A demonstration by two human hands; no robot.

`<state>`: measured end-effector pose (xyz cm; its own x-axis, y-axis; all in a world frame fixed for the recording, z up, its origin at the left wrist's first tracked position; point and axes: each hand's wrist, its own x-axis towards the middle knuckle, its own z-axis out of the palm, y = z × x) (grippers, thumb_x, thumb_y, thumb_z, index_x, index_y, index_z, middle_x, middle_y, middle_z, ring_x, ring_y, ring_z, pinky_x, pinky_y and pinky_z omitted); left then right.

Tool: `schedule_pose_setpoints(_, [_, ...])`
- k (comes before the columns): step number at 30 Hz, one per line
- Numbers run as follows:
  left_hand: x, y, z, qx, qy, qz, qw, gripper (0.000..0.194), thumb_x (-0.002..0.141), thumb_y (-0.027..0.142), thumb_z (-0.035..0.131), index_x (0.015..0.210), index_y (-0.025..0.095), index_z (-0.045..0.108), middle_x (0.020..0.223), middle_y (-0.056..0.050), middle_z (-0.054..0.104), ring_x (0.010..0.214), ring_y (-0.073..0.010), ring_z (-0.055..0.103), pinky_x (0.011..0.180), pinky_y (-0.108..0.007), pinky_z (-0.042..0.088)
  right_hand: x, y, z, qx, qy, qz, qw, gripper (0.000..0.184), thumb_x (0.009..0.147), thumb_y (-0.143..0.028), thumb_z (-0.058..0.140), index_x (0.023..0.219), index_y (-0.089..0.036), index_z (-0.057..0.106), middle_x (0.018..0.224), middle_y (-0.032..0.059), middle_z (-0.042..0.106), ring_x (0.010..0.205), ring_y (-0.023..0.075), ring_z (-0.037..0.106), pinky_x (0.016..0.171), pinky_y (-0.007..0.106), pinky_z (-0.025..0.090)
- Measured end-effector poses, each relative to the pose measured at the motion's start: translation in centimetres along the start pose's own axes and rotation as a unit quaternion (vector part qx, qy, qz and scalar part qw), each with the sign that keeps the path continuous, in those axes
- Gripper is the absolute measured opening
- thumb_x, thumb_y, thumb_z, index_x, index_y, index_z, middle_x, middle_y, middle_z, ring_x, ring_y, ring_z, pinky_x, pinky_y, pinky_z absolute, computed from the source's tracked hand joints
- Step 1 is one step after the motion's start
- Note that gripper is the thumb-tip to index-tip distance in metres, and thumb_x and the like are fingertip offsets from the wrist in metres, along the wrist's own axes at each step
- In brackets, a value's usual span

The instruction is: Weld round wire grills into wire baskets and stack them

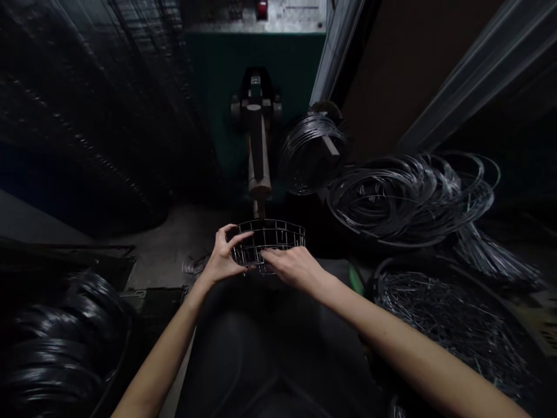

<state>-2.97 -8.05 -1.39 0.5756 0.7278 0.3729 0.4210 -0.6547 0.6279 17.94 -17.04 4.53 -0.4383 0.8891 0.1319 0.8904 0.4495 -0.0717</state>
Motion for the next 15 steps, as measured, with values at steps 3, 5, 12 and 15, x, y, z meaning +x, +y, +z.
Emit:
schedule_pose_setpoints(3, [0.7,-0.1,0.4,-0.009,0.003,-0.006,1.000,0.080,0.055,0.033,0.086,0.128,0.030,0.053,0.131,-0.009,0.025,0.126,-0.0322,0.031,0.105,-0.051,0.038,0.3,0.8,-0.1,-0.038,0.015,-0.023,0.999,0.031,0.088,-0.017,0.052,0.116,-0.022,0.064,0.108,0.0051,0.071,0.065,0.0148,0.068,0.045,0.020,0.040])
schedule_pose_setpoints(5, [1.0,-0.4,0.6,-0.012,0.005,-0.013,1.000,0.082,0.054,0.035,0.086,0.128,0.031,0.053,0.131,-0.008,0.024,0.126,-0.0320,0.031,0.106,-0.050,0.038,0.5,1.2,0.0,-0.051,0.025,-0.027,0.998,0.032,0.088,-0.017,0.052,0.118,-0.022,0.063,0.111,0.0055,0.070,0.065,0.0151,0.069,0.044,0.020,0.040])
schedule_pose_setpoints(12, [1.0,-0.7,0.8,-0.033,0.014,-0.041,0.999,0.083,0.051,0.036,0.087,0.127,0.031,0.054,0.129,-0.008,0.026,0.123,-0.0307,0.034,0.105,-0.049,0.039,0.4,1.3,0.6,-0.089,0.013,-0.023,0.996,0.042,0.087,-0.013,0.049,0.127,-0.019,0.057,0.121,0.0086,0.064,0.061,0.0163,0.068,0.042,0.023,0.044])
schedule_pose_setpoints(15, [1.1,-0.6,0.9,-0.027,0.011,-0.038,0.999,0.083,0.051,0.036,0.087,0.127,0.031,0.054,0.129,-0.008,0.026,0.123,-0.0307,0.034,0.105,-0.049,0.039,0.2,1.3,0.6,-0.080,0.019,-0.034,0.996,0.044,0.085,-0.009,0.049,0.126,-0.019,0.058,0.119,0.0074,0.065,0.059,0.0158,0.068,0.042,0.024,0.044])
